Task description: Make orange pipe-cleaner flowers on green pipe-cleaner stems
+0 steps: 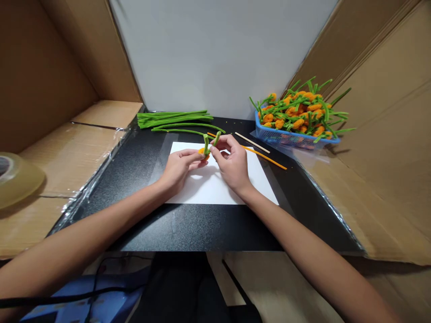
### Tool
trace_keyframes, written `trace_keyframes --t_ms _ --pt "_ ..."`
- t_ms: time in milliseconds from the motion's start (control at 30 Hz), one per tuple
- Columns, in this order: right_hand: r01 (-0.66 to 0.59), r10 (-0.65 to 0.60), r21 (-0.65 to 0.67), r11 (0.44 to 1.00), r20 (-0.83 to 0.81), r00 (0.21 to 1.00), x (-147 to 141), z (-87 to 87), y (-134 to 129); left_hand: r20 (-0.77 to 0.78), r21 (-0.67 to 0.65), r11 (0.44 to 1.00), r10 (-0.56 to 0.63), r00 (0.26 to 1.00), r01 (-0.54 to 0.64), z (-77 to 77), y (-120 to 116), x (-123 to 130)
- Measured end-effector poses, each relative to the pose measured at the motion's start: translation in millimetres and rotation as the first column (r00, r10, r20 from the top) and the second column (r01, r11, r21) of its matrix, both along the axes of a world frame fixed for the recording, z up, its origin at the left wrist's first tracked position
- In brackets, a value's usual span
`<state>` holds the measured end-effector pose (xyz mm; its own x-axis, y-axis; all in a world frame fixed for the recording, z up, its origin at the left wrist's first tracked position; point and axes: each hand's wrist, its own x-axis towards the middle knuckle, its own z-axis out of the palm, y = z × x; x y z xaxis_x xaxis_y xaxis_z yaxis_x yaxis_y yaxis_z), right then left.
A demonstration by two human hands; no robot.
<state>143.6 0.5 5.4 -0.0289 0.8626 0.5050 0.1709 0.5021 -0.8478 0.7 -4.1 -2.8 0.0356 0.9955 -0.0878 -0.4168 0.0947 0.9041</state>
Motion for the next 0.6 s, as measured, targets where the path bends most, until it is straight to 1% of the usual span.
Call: trace_keyframes --t_ms 67,133,233,300,500,567,600 --pt "-0.004 0.003 0.009 1.0 0.05 0.999 -0.2 -0.1 0.4 0.003 0.006 1.0 0.017 1.0 -0.017 -0.2 -0.7 0.9" --pt "0.004 -0.011 0.048 0.999 0.135 0.991 -0.2 -0.1 0.3 0.007 0.01 0.999 0.049 0.999 -0.049 -0.5 -0.7 1.5" --pt "0.012 -0.044 0.121 0.993 0.265 0.963 0.3 -0.7 0.1 0.009 0.02 0.996 0.085 0.996 -0.085 -0.9 -0.5 2.3" --pt "0.006 -0.053 0.145 0.989 0.319 0.946 0.6 -1.4 -0.1 0.01 0.035 0.995 0.097 0.995 -0.098 -1.3 -0.8 3.0" --pt "-0.023 -0.046 0.16 0.987 0.417 0.908 -1.1 -2.3 -2.7 0.016 0.056 0.992 0.113 0.993 -0.114 -3.6 -1.2 3.7" --pt "-0.007 -0.054 0.149 0.989 0.398 0.916 -2.0 -1.7 -3.8 -0.006 0.06 0.993 0.106 0.994 -0.105 -4.1 -0.9 2.9" --pt "0.008 -0.055 0.133 0.991 0.355 0.933 -2.3 -1.4 -4.3 -0.021 0.064 0.993 0.103 0.994 -0.102 -4.2 -0.6 2.4"
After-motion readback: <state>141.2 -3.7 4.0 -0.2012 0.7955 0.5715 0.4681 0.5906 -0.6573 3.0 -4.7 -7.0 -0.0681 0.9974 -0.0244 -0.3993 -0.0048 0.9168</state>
